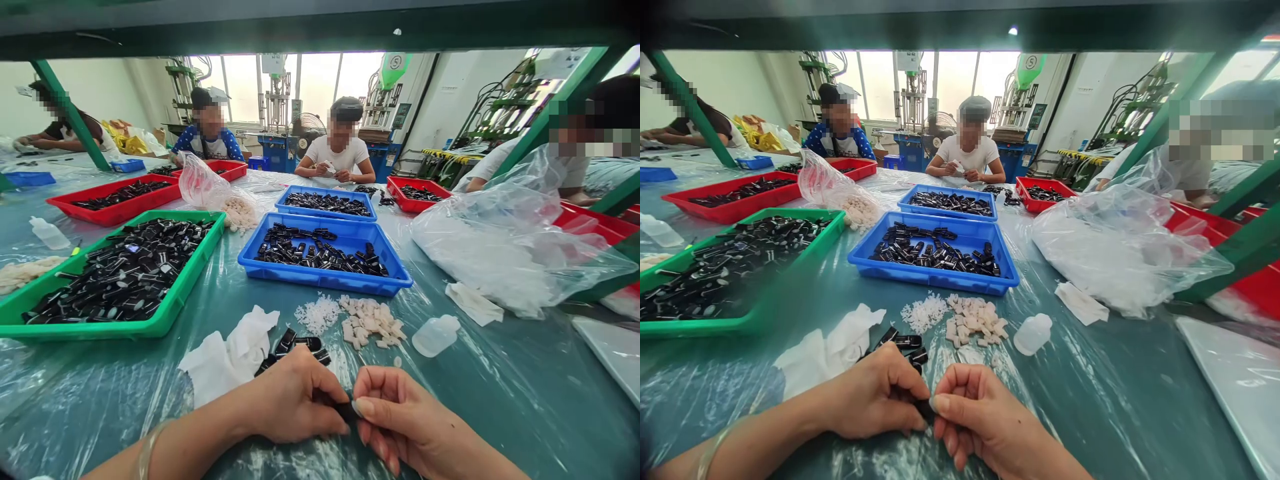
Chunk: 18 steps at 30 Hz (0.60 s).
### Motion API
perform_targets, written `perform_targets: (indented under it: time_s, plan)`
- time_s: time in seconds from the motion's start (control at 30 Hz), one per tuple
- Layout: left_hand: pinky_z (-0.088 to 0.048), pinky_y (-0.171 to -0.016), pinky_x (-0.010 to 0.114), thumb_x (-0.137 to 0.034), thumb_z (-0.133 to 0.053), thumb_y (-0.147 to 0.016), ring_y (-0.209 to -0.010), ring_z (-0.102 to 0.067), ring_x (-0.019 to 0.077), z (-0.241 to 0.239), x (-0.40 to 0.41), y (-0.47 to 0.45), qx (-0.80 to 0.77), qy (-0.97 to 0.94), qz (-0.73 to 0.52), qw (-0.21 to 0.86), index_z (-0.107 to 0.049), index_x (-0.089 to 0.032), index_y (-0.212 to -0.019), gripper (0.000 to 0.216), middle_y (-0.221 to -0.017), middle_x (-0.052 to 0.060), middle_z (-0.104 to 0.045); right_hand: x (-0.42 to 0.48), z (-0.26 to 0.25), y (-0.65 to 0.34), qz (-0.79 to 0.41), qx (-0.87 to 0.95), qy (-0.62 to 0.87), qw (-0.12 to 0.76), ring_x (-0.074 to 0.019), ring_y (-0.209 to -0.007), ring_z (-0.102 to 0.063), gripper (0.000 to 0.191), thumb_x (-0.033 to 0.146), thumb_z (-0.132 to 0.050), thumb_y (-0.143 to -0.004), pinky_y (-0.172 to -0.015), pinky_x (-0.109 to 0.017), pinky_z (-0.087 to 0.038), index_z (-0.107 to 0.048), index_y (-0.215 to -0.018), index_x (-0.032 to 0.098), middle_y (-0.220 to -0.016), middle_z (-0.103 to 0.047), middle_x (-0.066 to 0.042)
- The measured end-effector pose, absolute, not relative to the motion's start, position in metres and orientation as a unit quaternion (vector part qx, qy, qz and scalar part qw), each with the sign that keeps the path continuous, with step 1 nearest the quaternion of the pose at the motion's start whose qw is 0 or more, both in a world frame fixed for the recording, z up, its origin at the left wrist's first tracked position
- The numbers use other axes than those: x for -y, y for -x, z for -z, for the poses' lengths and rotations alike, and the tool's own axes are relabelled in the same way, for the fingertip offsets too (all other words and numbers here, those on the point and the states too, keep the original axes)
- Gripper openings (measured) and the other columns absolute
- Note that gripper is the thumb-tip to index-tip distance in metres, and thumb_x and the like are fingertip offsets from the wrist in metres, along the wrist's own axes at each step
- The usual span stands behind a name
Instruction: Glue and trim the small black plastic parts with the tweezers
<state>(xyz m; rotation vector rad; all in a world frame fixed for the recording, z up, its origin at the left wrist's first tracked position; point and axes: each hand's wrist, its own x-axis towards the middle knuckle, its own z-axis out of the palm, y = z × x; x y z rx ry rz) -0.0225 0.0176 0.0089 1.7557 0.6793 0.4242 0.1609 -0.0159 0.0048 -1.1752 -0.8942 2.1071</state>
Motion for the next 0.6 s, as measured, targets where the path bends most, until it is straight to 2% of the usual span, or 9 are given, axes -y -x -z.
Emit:
perform_targets:
  time_s: [0.07,0.13,0.2,0.3,0.47,0.6]
  plan:
    - [-0.036,-0.044,0.014,-0.015,-0.065,-0.066,-0.046,-0.050,0.0064,-0.008,-0.020,0.023,-0.314,-0.713,-0.185,0.599,-0.067,-0.011,-0.065,0.004,-0.049,-0.004,-0.054,0.016,-0.006,-0.157,-0.768,0.337,0.449,0.308,-0.0019,-0.039,-0.047,0.036,0.041,-0.076,-0.062,-0.038,-0.012,-0.036,-0.054,-0.069,0.014,-0.052,-0.059,0.002]
    - [-0.041,-0.045,0.015,-0.017,-0.067,-0.064,-0.047,-0.055,0.0086,-0.009,-0.024,0.024,-0.350,-0.655,-0.213,0.635,-0.069,-0.011,-0.072,0.009,-0.052,-0.002,-0.058,0.015,-0.006,-0.154,-0.746,0.344,0.456,0.342,-0.0017,-0.043,-0.047,0.035,0.043,-0.073,-0.065,-0.041,-0.012,-0.036,-0.056,-0.069,0.013,-0.056,-0.060,0.001]
    - [-0.045,-0.045,0.018,-0.017,-0.069,-0.061,-0.047,-0.058,0.0110,-0.013,-0.032,0.027,-0.393,-0.585,-0.279,0.652,-0.069,-0.011,-0.070,0.010,-0.053,0.000,-0.062,0.015,-0.005,-0.153,-0.720,0.363,0.464,0.366,-0.0031,-0.048,-0.048,0.034,0.045,-0.070,-0.068,-0.045,-0.014,-0.038,-0.058,-0.070,0.014,-0.062,-0.061,0.000]
    - [-0.047,-0.046,0.018,-0.015,-0.072,-0.058,-0.048,-0.061,0.0123,-0.024,-0.049,0.039,-0.451,-0.510,-0.410,0.607,-0.067,-0.009,-0.063,0.009,-0.053,0.002,-0.064,0.015,0.000,-0.154,-0.659,0.433,0.487,0.375,-0.0072,-0.054,-0.052,0.031,0.044,-0.068,-0.071,-0.050,-0.018,-0.042,-0.062,-0.081,0.016,-0.071,-0.063,-0.002]
    - [-0.052,-0.056,0.019,-0.016,-0.072,-0.061,-0.055,-0.064,0.0117,-0.040,-0.082,0.082,-0.481,-0.396,-0.596,0.507,-0.065,-0.009,-0.069,0.013,-0.065,0.005,-0.067,0.020,0.009,-0.156,-0.502,0.634,0.486,0.331,-0.0168,-0.071,-0.060,0.023,0.037,-0.057,-0.080,-0.065,-0.029,-0.050,-0.062,-0.096,0.020,-0.088,-0.065,-0.007]
    - [-0.054,-0.063,0.019,-0.006,-0.063,-0.066,-0.062,-0.065,0.0112,-0.049,-0.099,0.118,-0.460,-0.290,-0.723,0.427,-0.059,-0.010,-0.068,0.007,-0.063,0.002,-0.065,0.021,0.011,-0.152,-0.344,0.777,0.452,0.271,-0.0185,-0.082,-0.062,0.028,0.026,-0.042,-0.088,-0.069,-0.029,-0.051,-0.059,-0.111,0.022,-0.115,-0.057,-0.012]
